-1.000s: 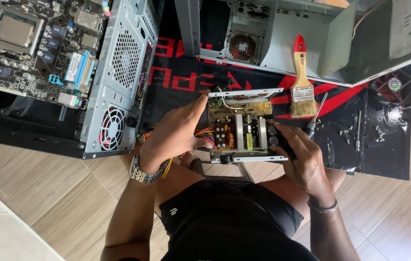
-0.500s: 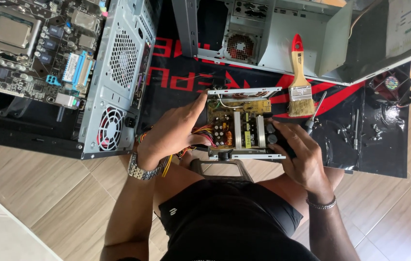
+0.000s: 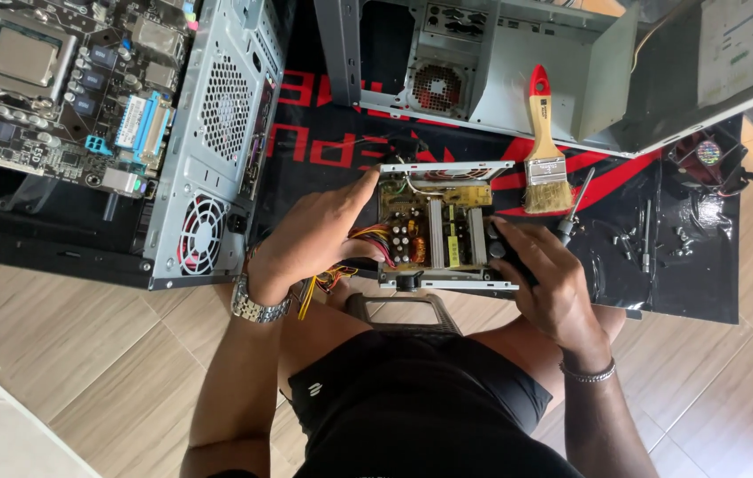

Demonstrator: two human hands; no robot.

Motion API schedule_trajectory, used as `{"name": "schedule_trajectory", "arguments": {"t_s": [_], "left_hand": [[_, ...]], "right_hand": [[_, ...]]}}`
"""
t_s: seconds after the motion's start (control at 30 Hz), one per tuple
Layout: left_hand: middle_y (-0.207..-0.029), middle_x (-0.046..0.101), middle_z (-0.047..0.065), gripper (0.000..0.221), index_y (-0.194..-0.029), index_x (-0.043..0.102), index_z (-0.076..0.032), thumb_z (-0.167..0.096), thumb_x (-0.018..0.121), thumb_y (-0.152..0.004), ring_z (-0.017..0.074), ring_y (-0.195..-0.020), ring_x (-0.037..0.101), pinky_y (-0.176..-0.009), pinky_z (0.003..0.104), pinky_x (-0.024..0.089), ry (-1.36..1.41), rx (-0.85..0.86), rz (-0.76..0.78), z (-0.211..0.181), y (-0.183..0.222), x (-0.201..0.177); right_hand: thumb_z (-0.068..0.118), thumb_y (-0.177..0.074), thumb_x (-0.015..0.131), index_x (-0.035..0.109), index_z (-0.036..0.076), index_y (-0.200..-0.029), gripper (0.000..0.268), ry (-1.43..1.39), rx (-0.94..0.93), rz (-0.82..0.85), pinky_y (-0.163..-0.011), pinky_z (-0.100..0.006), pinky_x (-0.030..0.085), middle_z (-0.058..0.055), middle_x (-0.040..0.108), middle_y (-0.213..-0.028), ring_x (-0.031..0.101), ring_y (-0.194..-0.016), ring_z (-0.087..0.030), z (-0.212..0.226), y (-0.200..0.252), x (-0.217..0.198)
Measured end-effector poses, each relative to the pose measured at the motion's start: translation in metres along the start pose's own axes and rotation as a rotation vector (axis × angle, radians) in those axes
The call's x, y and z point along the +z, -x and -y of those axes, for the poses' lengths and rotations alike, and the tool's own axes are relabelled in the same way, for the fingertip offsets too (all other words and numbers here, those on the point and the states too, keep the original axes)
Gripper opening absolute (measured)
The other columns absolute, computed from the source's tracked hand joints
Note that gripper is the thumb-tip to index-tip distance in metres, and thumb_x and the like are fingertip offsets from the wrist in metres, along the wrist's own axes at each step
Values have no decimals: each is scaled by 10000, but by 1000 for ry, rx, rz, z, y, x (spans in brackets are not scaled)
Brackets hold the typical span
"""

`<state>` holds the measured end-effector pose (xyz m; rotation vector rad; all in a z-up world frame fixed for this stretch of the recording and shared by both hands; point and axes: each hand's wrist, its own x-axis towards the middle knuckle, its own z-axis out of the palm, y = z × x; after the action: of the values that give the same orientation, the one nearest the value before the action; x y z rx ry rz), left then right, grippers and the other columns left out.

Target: Cleaning and inspecting internal computer components like the power supply and motherboard using a brush and screwdriver.

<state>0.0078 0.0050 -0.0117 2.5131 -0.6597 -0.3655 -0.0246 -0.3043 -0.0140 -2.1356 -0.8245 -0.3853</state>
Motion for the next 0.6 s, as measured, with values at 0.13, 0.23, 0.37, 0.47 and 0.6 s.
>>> {"name": "schedule_trajectory", "arguments": {"t_s": [0.13,0.23,0.37,0.47,0.6], "left_hand": [[-1447,557,295,1146,-1605,230,29,-281,911,-737,481,-1129,670,-874,614,561,-5,-41,-13,-8,4,-3],[-1312,635,280,1019,-1546,343,56,-241,900,-747,474,-1063,695,-846,601,571,56,-93,-37,-17,12,-3],[-752,728,135,218,-856,741,-12,-167,857,-755,431,-674,714,-615,501,570,50,-82,-168,-8,17,26],[-624,667,82,212,-742,666,-75,-178,845,-790,357,-601,702,-554,418,543,23,-54,-234,-13,22,25],[-597,662,88,205,-762,663,-60,-142,845,-809,348,-559,692,-525,392,526,34,-27,-254,-19,24,15]], "right_hand": [[23,-922,724,668,-97,-1300,401,21,-76,-30,-760,-517,578,-290,704,-1039,707,-968,-495,-8,4,4],[9,-933,702,696,-84,-1263,343,18,-109,-48,-790,-531,576,-293,711,-1077,703,-1005,-505,-12,7,7],[2,-961,648,735,-47,-1197,256,0,-111,-48,-819,-563,574,-279,716,-1135,700,-1048,-511,-20,11,8],[-52,-924,676,751,-40,-1164,252,-1,-94,-76,-830,-546,575,-277,720,-1144,707,-1048,-496,-21,13,10],[-47,-919,695,744,-47,-1161,247,-36,-59,-79,-829,-550,572,-286,713,-1163,703,-1068,-498,-22,14,10]]}}
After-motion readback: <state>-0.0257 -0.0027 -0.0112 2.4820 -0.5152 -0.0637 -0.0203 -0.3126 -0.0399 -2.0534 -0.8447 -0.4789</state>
